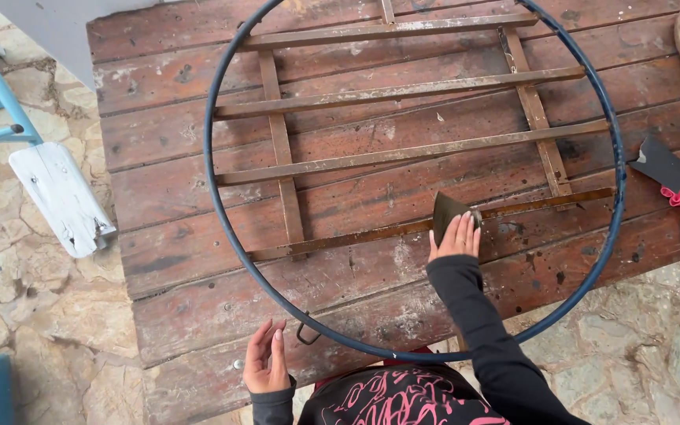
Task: Sanding a metal frame on a wooden table using a sanding block and a cloth
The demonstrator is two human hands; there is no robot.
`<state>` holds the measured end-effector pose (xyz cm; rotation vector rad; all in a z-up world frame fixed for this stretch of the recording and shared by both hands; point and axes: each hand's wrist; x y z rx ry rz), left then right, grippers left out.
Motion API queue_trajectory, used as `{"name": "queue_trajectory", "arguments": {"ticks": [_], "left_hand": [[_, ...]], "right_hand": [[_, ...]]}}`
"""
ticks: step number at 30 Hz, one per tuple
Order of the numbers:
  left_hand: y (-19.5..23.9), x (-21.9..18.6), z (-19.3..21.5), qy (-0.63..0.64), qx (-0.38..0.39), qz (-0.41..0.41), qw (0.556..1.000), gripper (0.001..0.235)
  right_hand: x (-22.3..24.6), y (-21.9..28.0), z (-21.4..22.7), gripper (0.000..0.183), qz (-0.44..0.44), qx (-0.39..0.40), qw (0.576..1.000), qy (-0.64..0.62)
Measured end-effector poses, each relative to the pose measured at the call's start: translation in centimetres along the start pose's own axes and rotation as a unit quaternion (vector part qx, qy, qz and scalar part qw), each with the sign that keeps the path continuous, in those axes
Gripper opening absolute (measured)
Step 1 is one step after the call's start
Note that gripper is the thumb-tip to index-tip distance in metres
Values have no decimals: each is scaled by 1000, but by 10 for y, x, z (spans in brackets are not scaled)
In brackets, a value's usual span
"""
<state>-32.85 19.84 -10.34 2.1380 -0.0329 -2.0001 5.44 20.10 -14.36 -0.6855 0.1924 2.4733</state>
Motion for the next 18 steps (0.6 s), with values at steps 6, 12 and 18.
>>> {"name": "queue_trajectory", "arguments": {"ticks": [6,12,18], "left_hand": [[3,-2,-5,24,7,-1,1000,27],[15,-16,-2,-27,-22,-29,999,27],[36,-10,-1,-50,-34,-35,998,27]], "right_hand": [[98,38,61,143,183,-123,964,-148],[25,2,23,87,-29,-239,954,-179],[97,39,66,116,255,-160,931,-206]]}}
Point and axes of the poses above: each hand's wrist, its own y-axis away from the middle knuckle, its own z-axis out of the back of the hand, x = y × z, and after that the axes turned 5 degrees about y, right-handed
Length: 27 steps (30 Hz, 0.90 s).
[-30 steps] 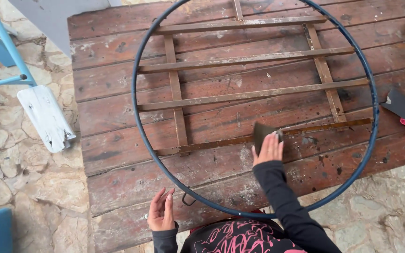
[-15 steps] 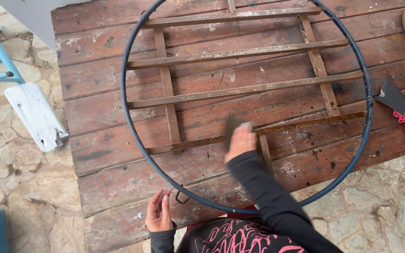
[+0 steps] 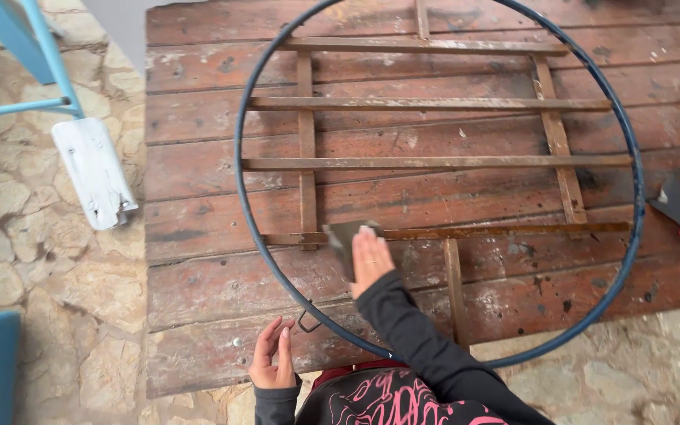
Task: Sanding a metal frame on a wooden table using a sanding block and a cloth
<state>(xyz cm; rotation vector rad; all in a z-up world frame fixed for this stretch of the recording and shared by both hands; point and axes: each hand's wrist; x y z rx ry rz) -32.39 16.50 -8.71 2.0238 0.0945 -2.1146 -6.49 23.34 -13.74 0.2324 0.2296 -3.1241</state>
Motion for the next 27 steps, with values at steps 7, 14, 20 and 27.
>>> {"name": "queue_trajectory", "arguments": {"ticks": [7,14,20,27], "left_hand": [[38,0,-4,-2,-28,-6,1000,27],[81,-10,6,-61,-41,-30,997,29],[103,9,40,-77,-98,-34,992,29],[52,18,79,-116,-94,-34,988,30]], "right_hand": [[-30,7,-58,112,-100,-37,991,78],[-36,16,-32,87,-58,-38,994,83],[56,-32,-53,116,115,-43,992,-27],[24,-25,-34,79,37,18,999,-29]]}}
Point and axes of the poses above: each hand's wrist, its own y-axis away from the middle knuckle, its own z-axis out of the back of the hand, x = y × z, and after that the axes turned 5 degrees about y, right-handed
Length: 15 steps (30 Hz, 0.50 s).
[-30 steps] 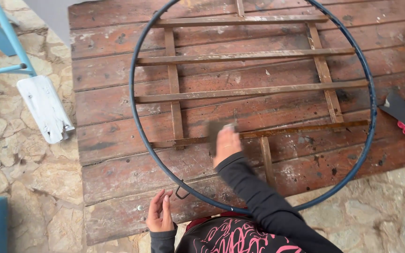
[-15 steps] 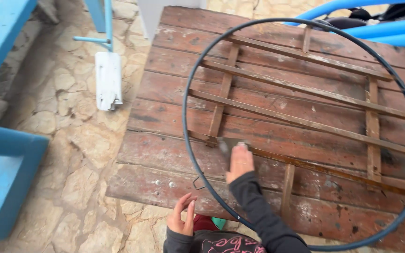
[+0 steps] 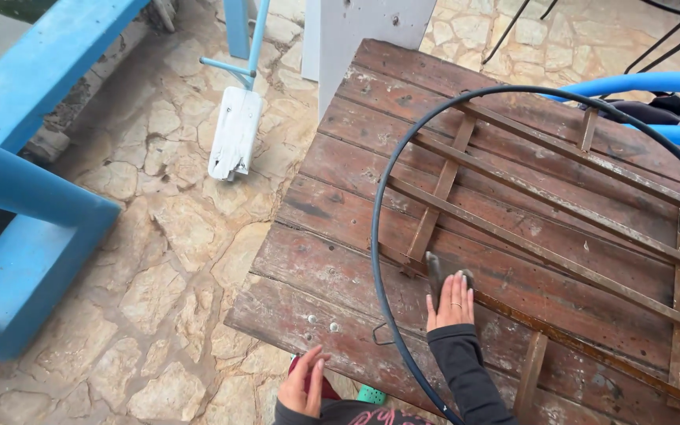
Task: Sanding a metal frame on a wooden table using a sanding block and a cloth
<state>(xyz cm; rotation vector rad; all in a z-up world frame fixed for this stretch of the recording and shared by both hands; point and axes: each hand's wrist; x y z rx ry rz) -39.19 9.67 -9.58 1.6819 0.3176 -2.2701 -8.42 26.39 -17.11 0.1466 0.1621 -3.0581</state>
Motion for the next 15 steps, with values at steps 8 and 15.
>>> {"name": "queue_trajectory", "arguments": {"ticks": [8,15], "left_hand": [[-141,0,54,-40,135,-100,985,33],[-210,13,61,-45,197,-115,973,33]], "right_hand": [[111,-43,41,75,9,109,982,-152],[83,-21,39,74,-221,118,960,-123]]}}
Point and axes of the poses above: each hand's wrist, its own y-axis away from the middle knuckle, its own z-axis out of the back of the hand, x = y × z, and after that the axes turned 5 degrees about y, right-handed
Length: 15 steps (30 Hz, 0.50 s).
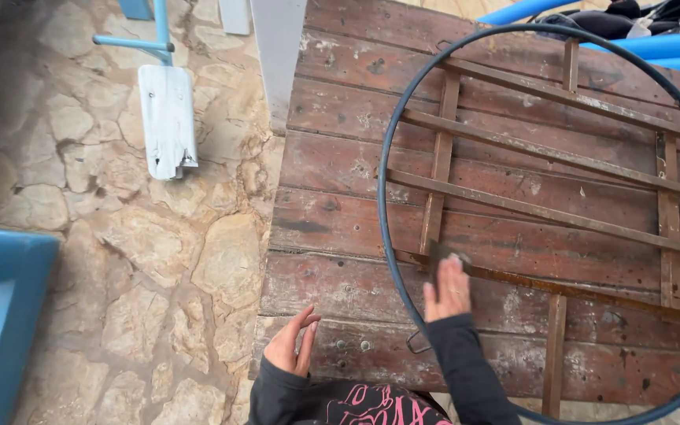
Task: Sanding a metal frame on a wooden table using a sanding block and a cloth
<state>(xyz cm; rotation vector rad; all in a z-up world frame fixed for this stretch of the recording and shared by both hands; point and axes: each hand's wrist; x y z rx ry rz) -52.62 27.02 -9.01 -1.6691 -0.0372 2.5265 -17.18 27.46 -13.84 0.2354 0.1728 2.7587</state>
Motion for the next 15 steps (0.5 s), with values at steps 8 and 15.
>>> {"name": "queue_trajectory", "arguments": {"ticks": [8,15], "left_hand": [[-22,18,21,17,75,-49,996,39],[-22,24,44,3,58,-45,997,40]], "right_hand": [[-7,17,32,53,178,-123,971,-99],[63,-16,25,73,169,-52,962,-208]]}}
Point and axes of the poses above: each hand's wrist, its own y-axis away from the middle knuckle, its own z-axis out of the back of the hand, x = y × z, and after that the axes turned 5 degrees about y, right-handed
